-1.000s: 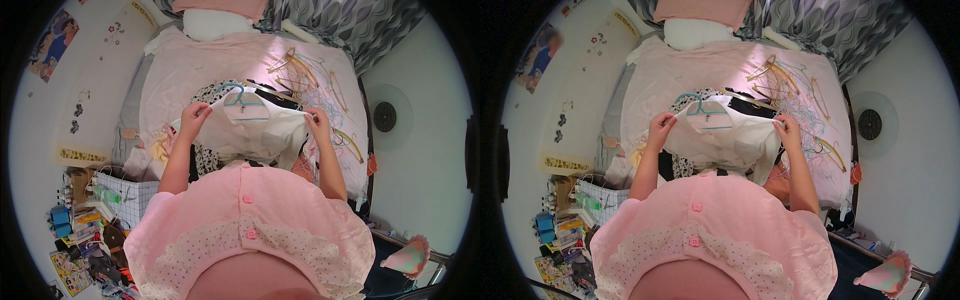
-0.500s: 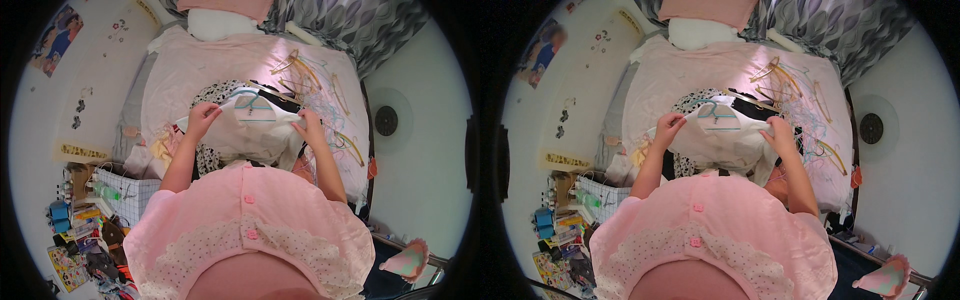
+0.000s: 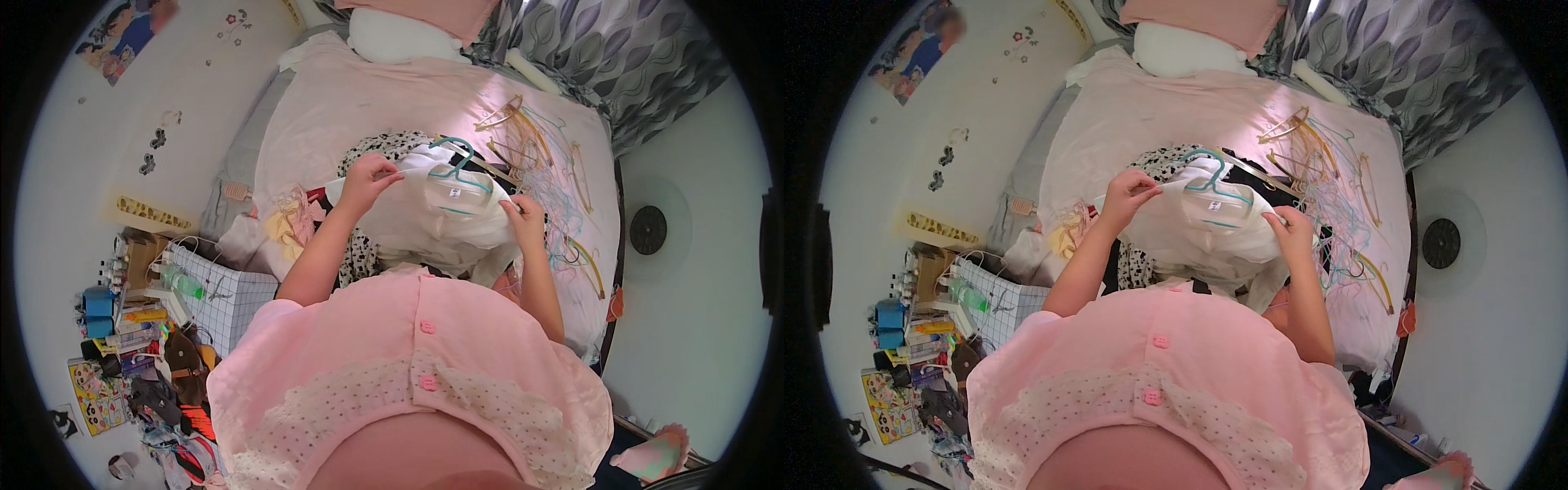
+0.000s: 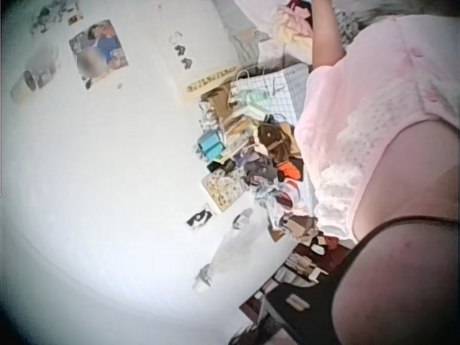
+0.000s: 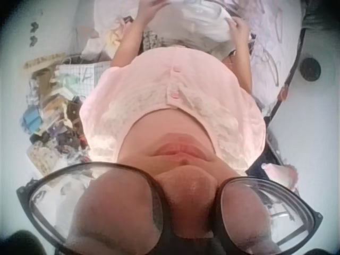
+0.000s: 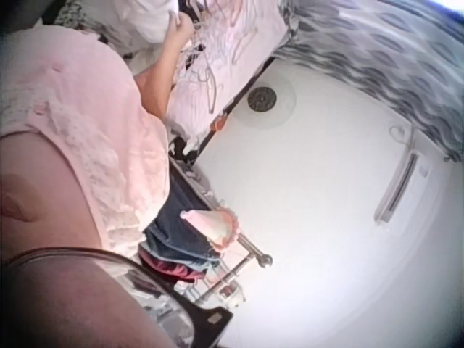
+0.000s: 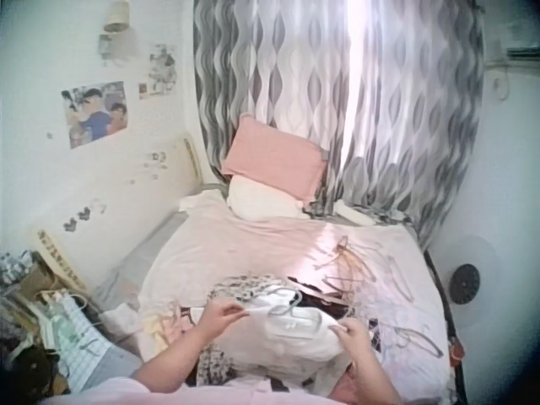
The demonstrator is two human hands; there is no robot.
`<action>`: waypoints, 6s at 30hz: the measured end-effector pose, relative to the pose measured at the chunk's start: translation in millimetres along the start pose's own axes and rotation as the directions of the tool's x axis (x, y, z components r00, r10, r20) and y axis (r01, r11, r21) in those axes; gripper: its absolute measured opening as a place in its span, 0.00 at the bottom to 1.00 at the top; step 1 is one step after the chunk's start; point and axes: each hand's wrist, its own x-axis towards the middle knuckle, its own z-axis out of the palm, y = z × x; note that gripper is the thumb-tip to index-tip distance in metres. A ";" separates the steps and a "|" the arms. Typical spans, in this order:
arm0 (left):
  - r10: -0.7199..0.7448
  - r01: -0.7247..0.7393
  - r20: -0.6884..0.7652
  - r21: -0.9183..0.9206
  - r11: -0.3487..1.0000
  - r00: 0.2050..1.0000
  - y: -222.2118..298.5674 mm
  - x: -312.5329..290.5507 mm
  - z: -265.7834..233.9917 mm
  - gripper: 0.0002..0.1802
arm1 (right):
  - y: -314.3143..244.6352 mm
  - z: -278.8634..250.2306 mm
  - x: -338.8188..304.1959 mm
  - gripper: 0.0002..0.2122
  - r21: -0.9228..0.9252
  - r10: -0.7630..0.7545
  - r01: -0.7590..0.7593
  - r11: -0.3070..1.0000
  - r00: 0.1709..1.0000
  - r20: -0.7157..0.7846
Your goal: The person picks up a shirt and a hanger, slides the hanger into the shirt, and then places the hung shirt onto a clothing rack.
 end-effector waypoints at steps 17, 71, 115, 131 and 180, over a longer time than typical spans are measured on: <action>0.345 -0.313 -0.004 0.411 0.856 0.939 18.4 17.3 -13.2 0.08 | 10.7 -46.4 -39.4 0.07 0.110 0.222 -0.207 0.972 0.964 -0.149; -0.124 0.121 0.036 0.077 0.990 0.992 0.1 27.3 -64.7 0.13 | -99.6 109.6 -51.6 0.19 -0.385 -0.204 -0.026 0.922 0.814 -0.543; -0.330 0.331 0.198 0.030 0.943 0.923 -94.3 -49.2 119.8 0.11 | 22.8 140.1 19.3 0.08 0.582 0.430 -0.749 0.316 0.660 0.616; -0.555 0.694 0.418 -0.384 0.609 0.719 -111.0 -50.2 102.8 0.07 | 69.4 185.6 -34.1 0.05 0.323 0.561 -0.660 0.679 0.749 0.352; -0.458 0.656 0.469 -0.538 0.530 0.755 -84.0 -62.9 85.8 0.15 | 30.3 151.4 -52.4 0.10 0.414 0.541 -0.642 0.646 0.767 0.346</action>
